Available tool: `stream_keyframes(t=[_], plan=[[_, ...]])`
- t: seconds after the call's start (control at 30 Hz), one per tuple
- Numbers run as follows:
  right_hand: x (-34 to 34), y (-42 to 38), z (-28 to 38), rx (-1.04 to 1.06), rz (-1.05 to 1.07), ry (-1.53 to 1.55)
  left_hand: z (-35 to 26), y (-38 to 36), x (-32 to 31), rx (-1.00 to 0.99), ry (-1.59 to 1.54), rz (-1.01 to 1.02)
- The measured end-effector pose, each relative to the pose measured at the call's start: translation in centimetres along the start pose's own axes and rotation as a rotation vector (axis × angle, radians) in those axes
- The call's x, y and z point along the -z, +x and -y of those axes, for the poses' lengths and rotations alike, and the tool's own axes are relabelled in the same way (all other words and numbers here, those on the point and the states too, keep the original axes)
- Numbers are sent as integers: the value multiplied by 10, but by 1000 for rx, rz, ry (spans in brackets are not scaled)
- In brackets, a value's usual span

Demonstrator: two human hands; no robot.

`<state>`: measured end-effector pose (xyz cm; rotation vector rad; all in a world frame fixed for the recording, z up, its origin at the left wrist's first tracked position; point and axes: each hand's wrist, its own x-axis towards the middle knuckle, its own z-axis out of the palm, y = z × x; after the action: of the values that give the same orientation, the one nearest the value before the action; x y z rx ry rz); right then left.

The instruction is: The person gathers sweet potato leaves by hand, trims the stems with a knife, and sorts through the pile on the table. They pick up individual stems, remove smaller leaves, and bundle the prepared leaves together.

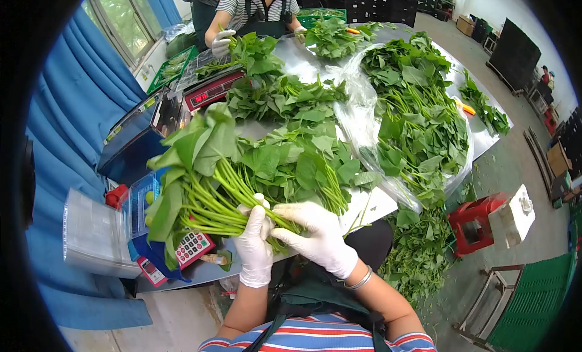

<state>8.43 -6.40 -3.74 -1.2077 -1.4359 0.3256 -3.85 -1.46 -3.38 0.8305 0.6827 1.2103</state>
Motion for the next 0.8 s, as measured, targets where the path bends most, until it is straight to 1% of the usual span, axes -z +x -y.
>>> stream_keyframes(t=[0.03, 0.1, 0.13, 0.2, 0.23, 0.3, 0.33, 0.37, 0.43, 0.5, 0.57, 0.6, 0.63, 0.7, 0.73, 0.8], plan=[[6, 3, 2, 2, 23, 69, -1, 1, 3, 49, 7, 104], [10, 4, -2, -124, 79, 229, -3, -1, 3, 43, 28, 124], [13, 4, 1, -121, 73, 227, -3, -1, 6, 69, 64, 143], [17, 5, 9, -450, 174, 293, -2, 1, 8, 83, 89, 156], [16, 3, 7, -444, 170, 293, -2, 1, 7, 78, 90, 162], [11, -2, 5, -652, 88, 477, -1, 0, 7, 66, 94, 156], [10, 0, 11, -677, 48, 545, -1, 2, 8, 50, 65, 209], [10, -2, 11, -680, 52, 544, 0, 2, 7, 50, 62, 204], [7, -7, 8, -680, -120, 821, 0, 3, 4, 11, -39, 164], [6, -10, 5, -678, -109, 865, 5, 7, 7, -3, -72, 165], [0, -13, 10, -628, -87, 875, 9, 9, 6, 103, -171, 45], [-5, -17, 10, -582, -69, 890, 11, 12, 8, 146, -214, 25], [-9, -19, 9, -550, -48, 943, 10, 12, 8, 145, -216, 27], [-12, -21, 6, -551, -40, 958, 8, 13, 8, 173, -248, 19], [-13, -21, 5, -543, -38, 958, 6, 12, 9, 165, -211, 19], [-16, -23, 3, -496, -88, 1009, 5, 13, 8, 161, -224, 19]])
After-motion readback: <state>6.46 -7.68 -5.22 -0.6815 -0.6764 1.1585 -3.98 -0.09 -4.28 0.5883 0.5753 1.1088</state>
